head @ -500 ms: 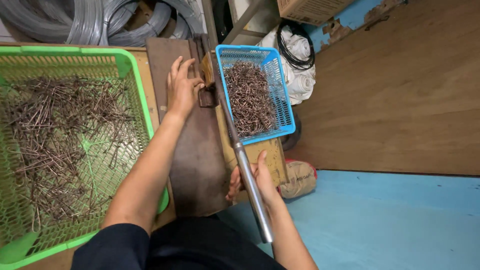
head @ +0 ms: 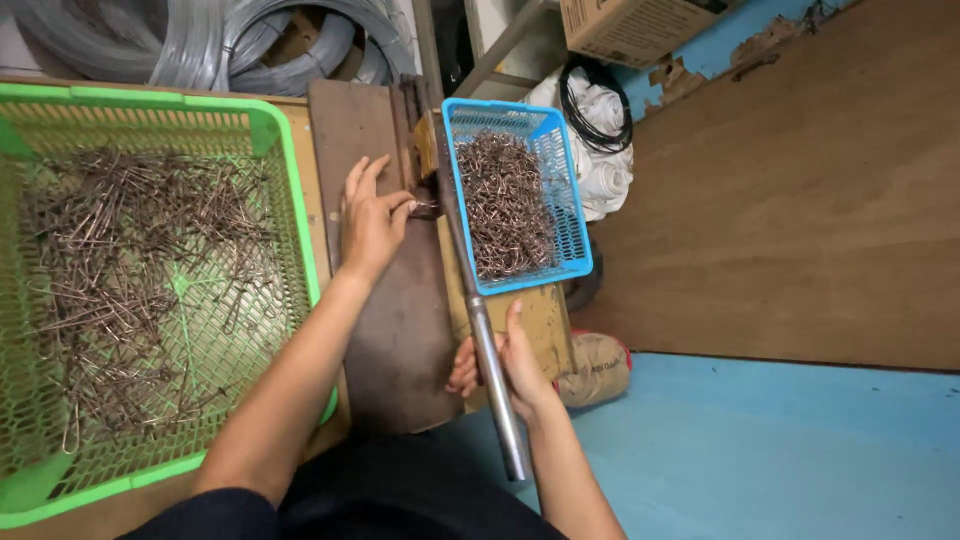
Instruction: Bending small metal pins using a manual jig and lever press
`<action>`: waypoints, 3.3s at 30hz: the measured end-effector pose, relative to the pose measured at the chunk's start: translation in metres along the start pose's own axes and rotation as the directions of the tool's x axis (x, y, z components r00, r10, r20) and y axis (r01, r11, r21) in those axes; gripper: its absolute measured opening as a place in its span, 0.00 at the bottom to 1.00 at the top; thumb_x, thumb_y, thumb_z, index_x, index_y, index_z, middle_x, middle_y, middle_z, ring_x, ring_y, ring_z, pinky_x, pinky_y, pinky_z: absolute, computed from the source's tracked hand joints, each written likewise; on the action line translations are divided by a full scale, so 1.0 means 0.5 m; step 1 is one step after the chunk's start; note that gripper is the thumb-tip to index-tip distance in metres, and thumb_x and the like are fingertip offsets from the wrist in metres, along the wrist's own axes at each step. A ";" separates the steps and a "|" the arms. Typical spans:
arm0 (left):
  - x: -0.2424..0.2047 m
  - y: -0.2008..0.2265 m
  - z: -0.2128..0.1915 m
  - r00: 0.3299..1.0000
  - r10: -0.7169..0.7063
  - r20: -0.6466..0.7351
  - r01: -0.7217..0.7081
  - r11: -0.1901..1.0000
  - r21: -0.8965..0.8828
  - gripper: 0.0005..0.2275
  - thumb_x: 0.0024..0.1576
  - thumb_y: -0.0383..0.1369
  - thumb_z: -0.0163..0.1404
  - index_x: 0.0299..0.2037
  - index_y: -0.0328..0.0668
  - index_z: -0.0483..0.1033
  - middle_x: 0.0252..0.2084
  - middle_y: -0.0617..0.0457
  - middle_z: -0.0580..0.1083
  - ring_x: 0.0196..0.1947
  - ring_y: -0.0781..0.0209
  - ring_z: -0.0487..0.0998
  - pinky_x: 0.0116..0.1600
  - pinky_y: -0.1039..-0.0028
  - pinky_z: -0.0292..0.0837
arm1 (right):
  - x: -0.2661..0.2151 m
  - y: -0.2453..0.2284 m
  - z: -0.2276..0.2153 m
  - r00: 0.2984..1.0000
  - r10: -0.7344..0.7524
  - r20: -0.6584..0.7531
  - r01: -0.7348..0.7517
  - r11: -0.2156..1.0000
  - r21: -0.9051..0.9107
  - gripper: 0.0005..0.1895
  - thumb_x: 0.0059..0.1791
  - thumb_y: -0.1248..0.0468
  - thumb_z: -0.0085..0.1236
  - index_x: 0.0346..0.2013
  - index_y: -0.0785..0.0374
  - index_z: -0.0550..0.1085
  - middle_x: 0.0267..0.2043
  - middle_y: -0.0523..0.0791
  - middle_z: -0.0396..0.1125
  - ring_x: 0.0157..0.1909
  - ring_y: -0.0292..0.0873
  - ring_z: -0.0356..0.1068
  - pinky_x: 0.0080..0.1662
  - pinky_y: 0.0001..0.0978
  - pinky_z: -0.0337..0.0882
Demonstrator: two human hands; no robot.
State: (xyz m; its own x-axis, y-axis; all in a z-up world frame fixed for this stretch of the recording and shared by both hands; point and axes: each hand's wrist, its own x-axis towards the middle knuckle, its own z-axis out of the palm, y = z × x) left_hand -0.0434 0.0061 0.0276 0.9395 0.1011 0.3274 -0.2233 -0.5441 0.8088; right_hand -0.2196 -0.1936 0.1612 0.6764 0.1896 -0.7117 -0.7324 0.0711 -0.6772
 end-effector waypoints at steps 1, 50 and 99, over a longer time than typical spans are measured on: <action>-0.010 0.018 -0.012 1.000 0.000 0.002 0.000 1.000 -0.003 0.02 0.56 0.37 0.62 0.38 0.58 0.86 0.67 0.51 0.67 0.72 0.37 0.57 0.68 0.47 0.60 | -0.001 0.007 -0.005 1.000 0.000 -0.004 0.000 1.000 0.001 0.61 0.44 0.18 0.11 0.30 0.71 0.75 0.26 0.59 0.74 0.29 0.52 0.79 0.31 0.42 0.80; 0.153 0.280 0.068 0.912 0.347 0.219 -0.387 0.905 0.176 0.06 0.55 0.35 0.62 0.39 0.48 0.86 0.64 0.40 0.71 0.71 0.34 0.59 0.69 0.40 0.53 | 0.328 -0.273 -0.315 0.629 -0.681 -0.375 0.133 0.569 -0.811 0.25 0.45 0.35 0.63 0.41 0.49 0.84 0.50 0.42 0.76 0.59 0.49 0.71 0.58 0.42 0.71; -0.438 -0.152 -0.545 0.857 -0.514 0.028 0.454 0.780 0.430 0.11 0.54 0.39 0.59 0.43 0.46 0.85 0.55 0.47 0.75 0.52 0.38 0.78 0.53 0.52 0.77 | 0.409 0.186 0.592 0.868 -0.469 0.165 0.369 0.385 -0.846 0.19 0.36 0.54 0.69 0.38 0.52 0.75 0.28 0.40 0.75 0.43 0.52 0.78 0.47 0.48 0.75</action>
State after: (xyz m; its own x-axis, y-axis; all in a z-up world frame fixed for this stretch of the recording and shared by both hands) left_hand -0.3028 0.2521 0.0275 0.9273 0.3433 -0.1490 0.3643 -0.7368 0.5696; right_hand -0.1725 0.1415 0.0082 0.9174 0.2927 -0.2696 0.0330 -0.7310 -0.6815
